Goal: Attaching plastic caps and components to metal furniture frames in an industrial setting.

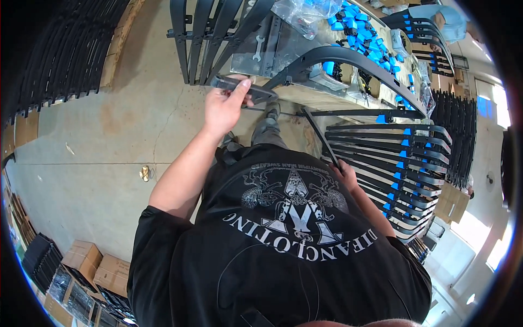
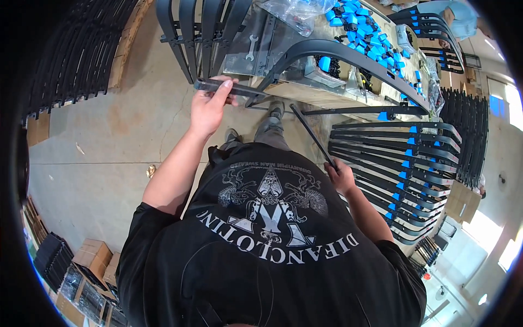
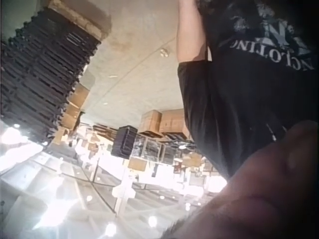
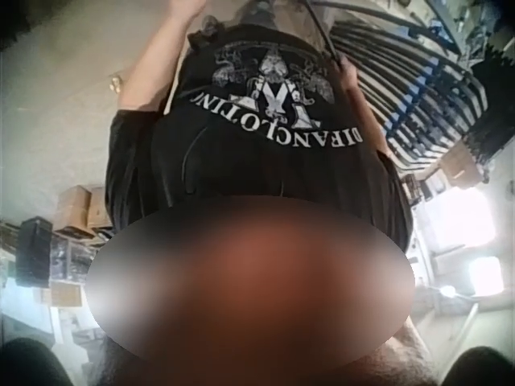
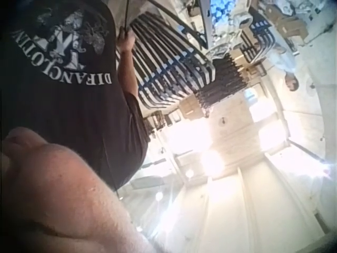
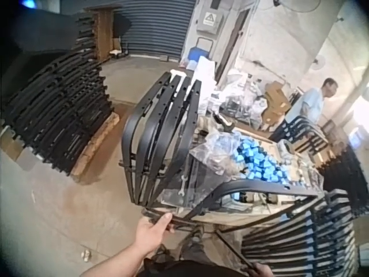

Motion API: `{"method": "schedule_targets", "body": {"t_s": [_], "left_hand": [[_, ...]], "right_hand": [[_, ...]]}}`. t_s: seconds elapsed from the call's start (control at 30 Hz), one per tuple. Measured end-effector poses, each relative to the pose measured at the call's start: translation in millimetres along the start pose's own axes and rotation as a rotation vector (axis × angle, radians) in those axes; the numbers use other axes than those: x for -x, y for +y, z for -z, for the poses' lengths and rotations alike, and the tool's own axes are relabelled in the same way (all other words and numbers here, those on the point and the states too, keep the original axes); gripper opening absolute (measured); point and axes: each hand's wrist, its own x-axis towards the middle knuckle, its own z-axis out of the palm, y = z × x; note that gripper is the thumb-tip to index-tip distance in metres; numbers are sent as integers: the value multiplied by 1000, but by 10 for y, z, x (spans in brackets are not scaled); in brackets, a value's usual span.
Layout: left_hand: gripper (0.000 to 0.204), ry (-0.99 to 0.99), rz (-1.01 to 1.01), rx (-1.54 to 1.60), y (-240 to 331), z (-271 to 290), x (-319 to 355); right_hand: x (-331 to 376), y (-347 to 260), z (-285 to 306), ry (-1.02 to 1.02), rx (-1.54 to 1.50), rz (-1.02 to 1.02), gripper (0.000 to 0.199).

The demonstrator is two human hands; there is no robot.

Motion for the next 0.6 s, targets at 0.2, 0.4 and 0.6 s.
{"method": "schedule_targets", "body": {"t_s": [0.2,0.4,0.6], "left_hand": [[20,50,-124,16,-121,-201,-122],[22,92,-157,-85,-78,-285,-104],[25,143,-117,-219,20,-385,-166]], "right_hand": [[103,463,-1,90,-52,61,25],[71,478,7,16,-86,-160,24],[1,611,-68,14,-8,-122,23]]}}
